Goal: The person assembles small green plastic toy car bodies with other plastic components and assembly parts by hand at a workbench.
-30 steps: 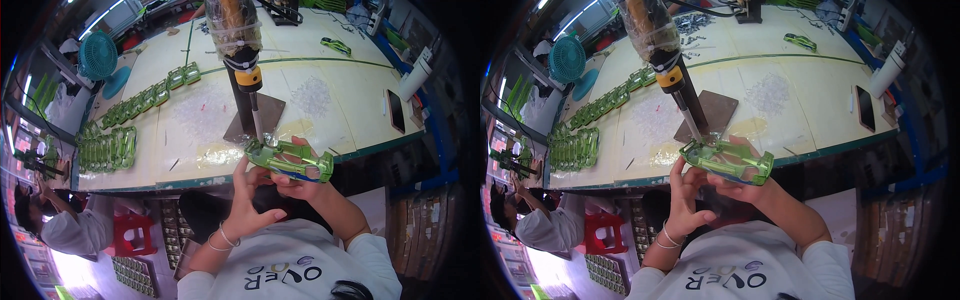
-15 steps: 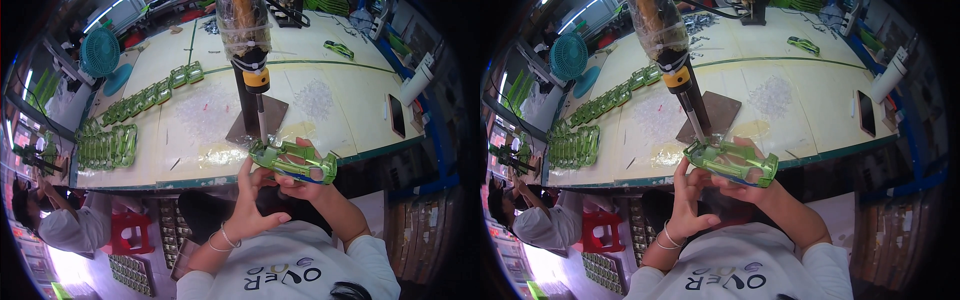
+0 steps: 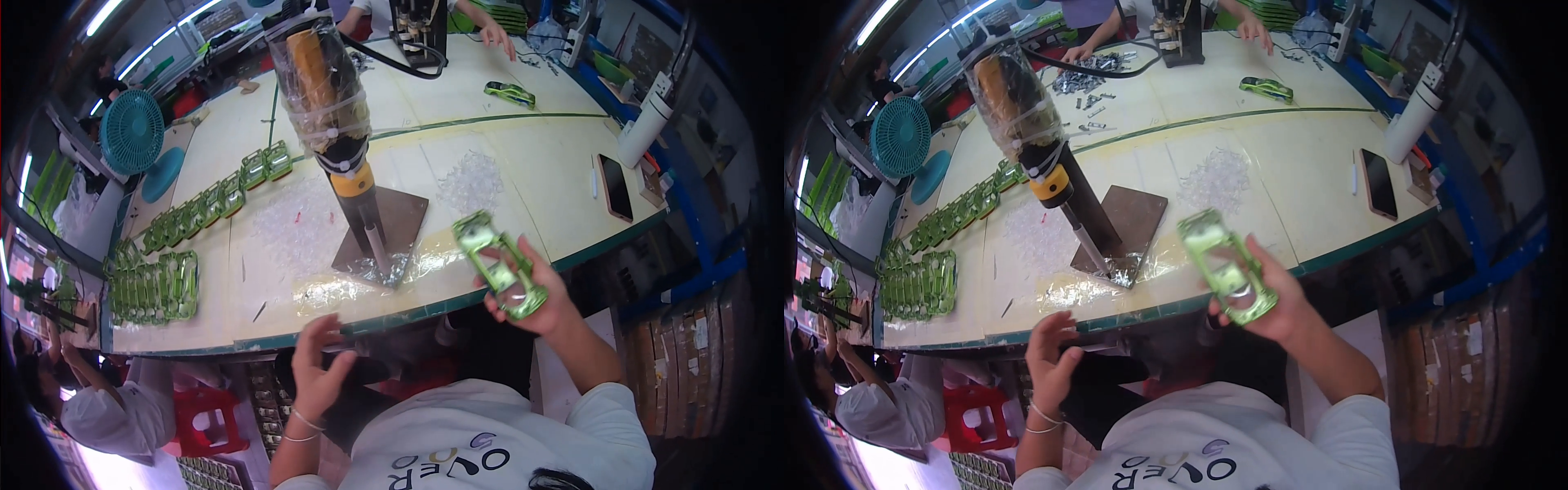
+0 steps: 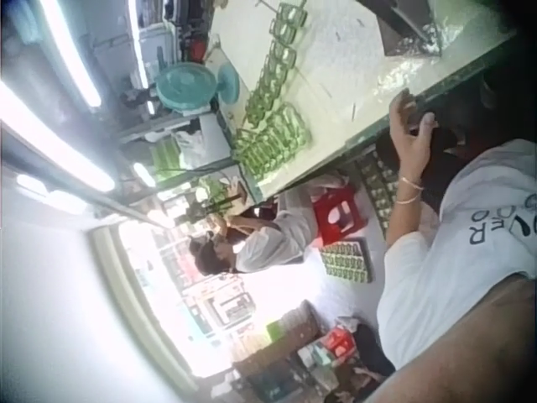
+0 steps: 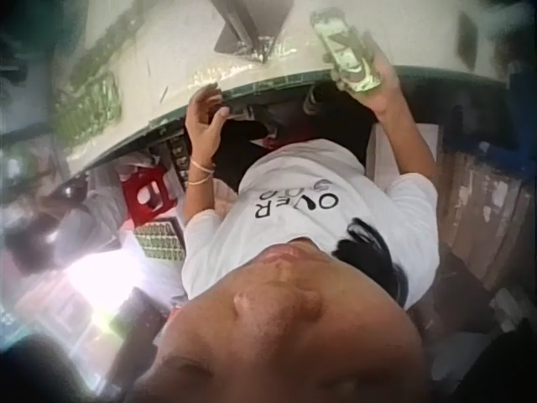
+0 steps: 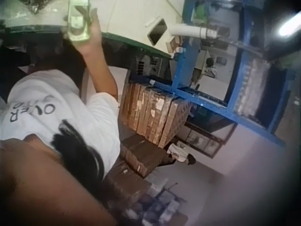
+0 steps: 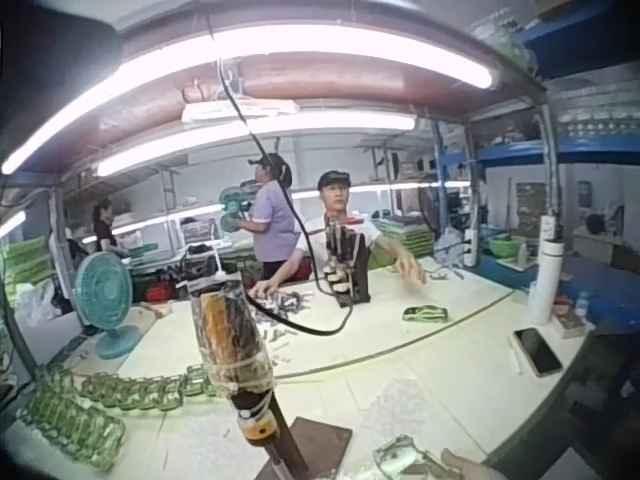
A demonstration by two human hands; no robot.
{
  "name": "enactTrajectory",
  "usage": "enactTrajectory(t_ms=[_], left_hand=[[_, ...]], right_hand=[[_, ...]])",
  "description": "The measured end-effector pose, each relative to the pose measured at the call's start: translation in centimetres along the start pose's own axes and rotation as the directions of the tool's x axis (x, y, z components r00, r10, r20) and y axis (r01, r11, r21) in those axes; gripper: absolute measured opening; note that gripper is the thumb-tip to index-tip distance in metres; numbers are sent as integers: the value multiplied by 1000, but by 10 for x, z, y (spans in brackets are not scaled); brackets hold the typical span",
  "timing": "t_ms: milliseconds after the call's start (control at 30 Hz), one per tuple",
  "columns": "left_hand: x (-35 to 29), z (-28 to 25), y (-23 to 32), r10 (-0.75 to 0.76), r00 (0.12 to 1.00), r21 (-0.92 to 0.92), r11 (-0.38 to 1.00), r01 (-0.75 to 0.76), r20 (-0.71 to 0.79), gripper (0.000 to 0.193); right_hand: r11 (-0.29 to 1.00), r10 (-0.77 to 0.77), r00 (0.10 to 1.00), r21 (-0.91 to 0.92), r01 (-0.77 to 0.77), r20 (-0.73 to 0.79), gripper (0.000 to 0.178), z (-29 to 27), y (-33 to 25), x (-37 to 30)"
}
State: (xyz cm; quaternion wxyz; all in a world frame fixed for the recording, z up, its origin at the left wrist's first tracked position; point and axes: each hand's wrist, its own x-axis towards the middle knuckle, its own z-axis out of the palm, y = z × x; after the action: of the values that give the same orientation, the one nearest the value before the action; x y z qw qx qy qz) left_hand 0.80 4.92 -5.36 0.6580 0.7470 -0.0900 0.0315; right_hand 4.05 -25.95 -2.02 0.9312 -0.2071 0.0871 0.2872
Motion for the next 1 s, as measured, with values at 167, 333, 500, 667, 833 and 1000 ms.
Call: enactTrajectory(t_ms=[167, 333, 500, 667, 833, 1000], left_hand=[[40, -99, -4, 462, 842, 852, 524, -4, -280, 44], [45, -195, -43, 398, 835, 923, 212, 321, -381, 52], [40, -212, -60, 246, 872, 899, 236, 370, -423, 43], [44, -198, -52, 295, 905, 945, 212, 250, -306, 27], [42, -193, -47, 323, 903, 954, 199, 227, -282, 20], [46, -163, -25, 438, 774, 821, 543, 179, -458, 13]], right_hand=[[524, -718, 674, -770, 363, -171, 36, -24, -129, 17], [-518, -809, 505, -769, -374, 299, 46, -75, -199, 47], [-753, -645, 596, -533, -385, 479, 47, -93, -221, 97], [-493, -838, 185, -570, -657, 513, 53, -100, -247, 149], [-594, -795, 237, -635, -493, 559, 47, -101, -230, 142], [-528, -803, 312, -849, 20, 507, 38, -77, -159, 81]])
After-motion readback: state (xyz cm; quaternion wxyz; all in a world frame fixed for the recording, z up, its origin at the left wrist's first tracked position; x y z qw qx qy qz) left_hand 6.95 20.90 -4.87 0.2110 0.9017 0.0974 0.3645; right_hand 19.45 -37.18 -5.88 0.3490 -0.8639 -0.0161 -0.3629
